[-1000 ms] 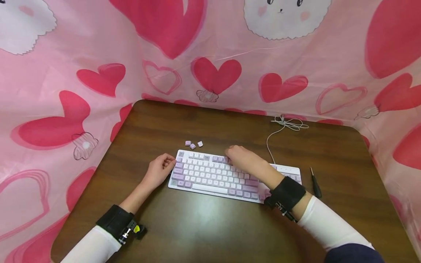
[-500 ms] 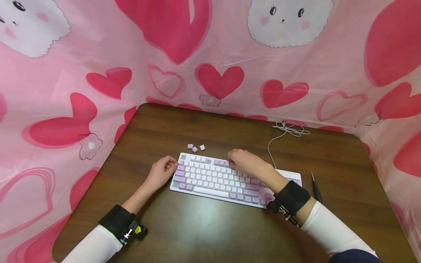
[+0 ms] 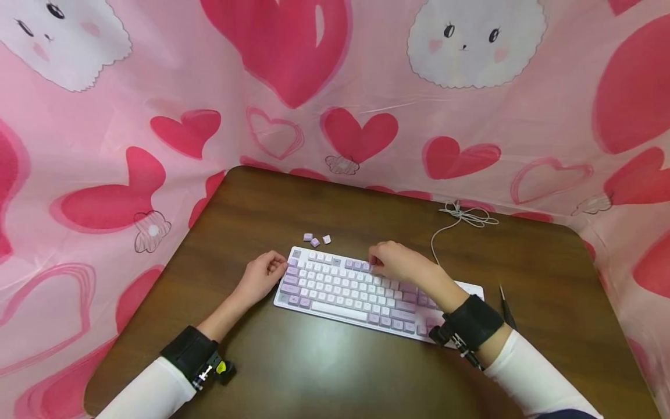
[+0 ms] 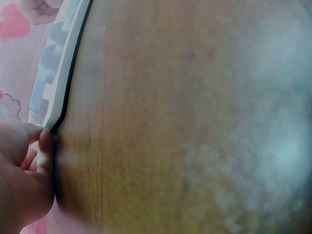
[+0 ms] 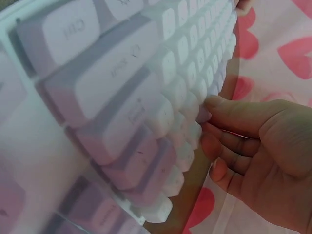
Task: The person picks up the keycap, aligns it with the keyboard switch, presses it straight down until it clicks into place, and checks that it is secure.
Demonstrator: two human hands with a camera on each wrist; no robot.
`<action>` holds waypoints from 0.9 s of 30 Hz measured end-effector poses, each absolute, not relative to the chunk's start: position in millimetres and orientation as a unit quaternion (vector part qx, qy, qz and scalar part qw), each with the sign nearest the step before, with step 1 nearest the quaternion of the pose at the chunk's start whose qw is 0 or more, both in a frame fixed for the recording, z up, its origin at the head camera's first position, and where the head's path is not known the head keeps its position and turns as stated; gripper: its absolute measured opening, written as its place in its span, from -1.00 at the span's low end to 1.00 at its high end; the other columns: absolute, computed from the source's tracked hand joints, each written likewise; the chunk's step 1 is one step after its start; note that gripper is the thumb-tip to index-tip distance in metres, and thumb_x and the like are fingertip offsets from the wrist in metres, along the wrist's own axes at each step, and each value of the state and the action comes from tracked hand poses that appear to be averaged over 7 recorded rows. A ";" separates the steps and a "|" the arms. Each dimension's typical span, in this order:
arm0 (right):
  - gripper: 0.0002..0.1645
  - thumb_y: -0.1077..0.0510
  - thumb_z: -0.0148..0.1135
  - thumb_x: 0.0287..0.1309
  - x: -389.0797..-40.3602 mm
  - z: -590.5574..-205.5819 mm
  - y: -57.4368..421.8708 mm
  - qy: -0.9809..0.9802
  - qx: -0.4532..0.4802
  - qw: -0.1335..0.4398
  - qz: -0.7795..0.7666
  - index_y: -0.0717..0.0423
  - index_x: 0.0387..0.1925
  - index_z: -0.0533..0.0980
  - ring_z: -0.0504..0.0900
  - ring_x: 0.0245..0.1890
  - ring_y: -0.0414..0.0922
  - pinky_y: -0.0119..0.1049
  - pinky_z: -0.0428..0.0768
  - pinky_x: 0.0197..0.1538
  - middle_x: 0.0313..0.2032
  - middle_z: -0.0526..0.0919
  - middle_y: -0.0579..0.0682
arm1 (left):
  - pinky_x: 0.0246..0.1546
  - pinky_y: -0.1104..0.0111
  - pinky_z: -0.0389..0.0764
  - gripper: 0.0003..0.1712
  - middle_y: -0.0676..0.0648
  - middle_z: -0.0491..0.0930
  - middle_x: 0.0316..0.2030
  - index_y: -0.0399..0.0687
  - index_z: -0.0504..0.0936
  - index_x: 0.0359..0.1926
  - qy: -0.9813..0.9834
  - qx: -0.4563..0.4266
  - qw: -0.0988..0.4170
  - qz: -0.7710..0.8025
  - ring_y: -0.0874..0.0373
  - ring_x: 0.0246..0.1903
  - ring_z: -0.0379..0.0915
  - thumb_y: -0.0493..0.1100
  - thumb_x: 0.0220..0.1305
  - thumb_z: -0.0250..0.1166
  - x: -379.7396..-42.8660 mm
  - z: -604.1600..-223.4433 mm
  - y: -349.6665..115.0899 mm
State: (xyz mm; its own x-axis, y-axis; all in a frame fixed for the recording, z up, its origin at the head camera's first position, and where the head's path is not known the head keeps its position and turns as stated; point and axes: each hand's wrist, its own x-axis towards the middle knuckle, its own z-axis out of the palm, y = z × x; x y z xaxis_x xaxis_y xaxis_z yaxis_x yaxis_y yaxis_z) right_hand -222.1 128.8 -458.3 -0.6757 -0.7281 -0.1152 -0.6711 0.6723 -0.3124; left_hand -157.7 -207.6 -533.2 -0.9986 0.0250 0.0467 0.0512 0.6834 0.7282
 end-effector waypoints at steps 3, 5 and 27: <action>-0.92 0.21 0.40 0.30 -218.9 -458.4 131.6 0.903 -0.384 0.131 -0.140 0.07 -0.32 0.63 0.50 -0.36 -0.18 -0.26 0.58 -0.20 -0.40 0.59 -0.12 | -0.18 0.26 0.55 -0.86 -0.13 0.60 -0.25 -0.23 0.66 -0.09 -0.916 -0.013 0.002 -0.400 0.06 -0.27 0.49 -0.23 0.46 0.30 -151.2 -536.3 -205.4; -0.92 0.19 0.40 0.31 -219.4 -456.6 131.1 0.901 -0.387 0.123 -0.151 0.06 -0.31 0.63 0.51 -0.35 -0.18 -0.26 0.59 -0.18 -0.40 0.60 -0.12 | -0.18 0.25 0.55 -0.86 -0.13 0.60 -0.25 -0.24 0.66 -0.09 -0.916 -0.011 0.006 -0.402 0.06 -0.27 0.49 -0.24 0.45 0.30 -149.2 -536.9 -204.4; -0.93 0.20 0.32 0.38 -259.2 -452.5 98.4 0.882 -0.430 0.104 -0.161 0.14 -0.22 0.66 0.62 -0.29 -0.12 -0.16 0.65 -0.06 -0.31 0.72 -0.05 | -0.25 0.32 0.58 -0.84 -0.15 0.62 -0.28 -0.27 0.65 -0.08 -0.916 -0.026 -0.007 -0.400 0.08 -0.32 0.53 -0.22 0.48 0.28 -157.3 -526.9 -210.2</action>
State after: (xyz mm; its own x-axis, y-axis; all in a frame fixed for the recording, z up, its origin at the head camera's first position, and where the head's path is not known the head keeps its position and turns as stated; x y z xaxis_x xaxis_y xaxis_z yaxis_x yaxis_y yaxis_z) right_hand -259.2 98.4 -452.5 -0.6082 -0.7926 -0.0437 -0.7258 0.5775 -0.3738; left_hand -157.3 -210.2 -526.9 -0.9985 0.0539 0.0086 0.0429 0.6787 0.7332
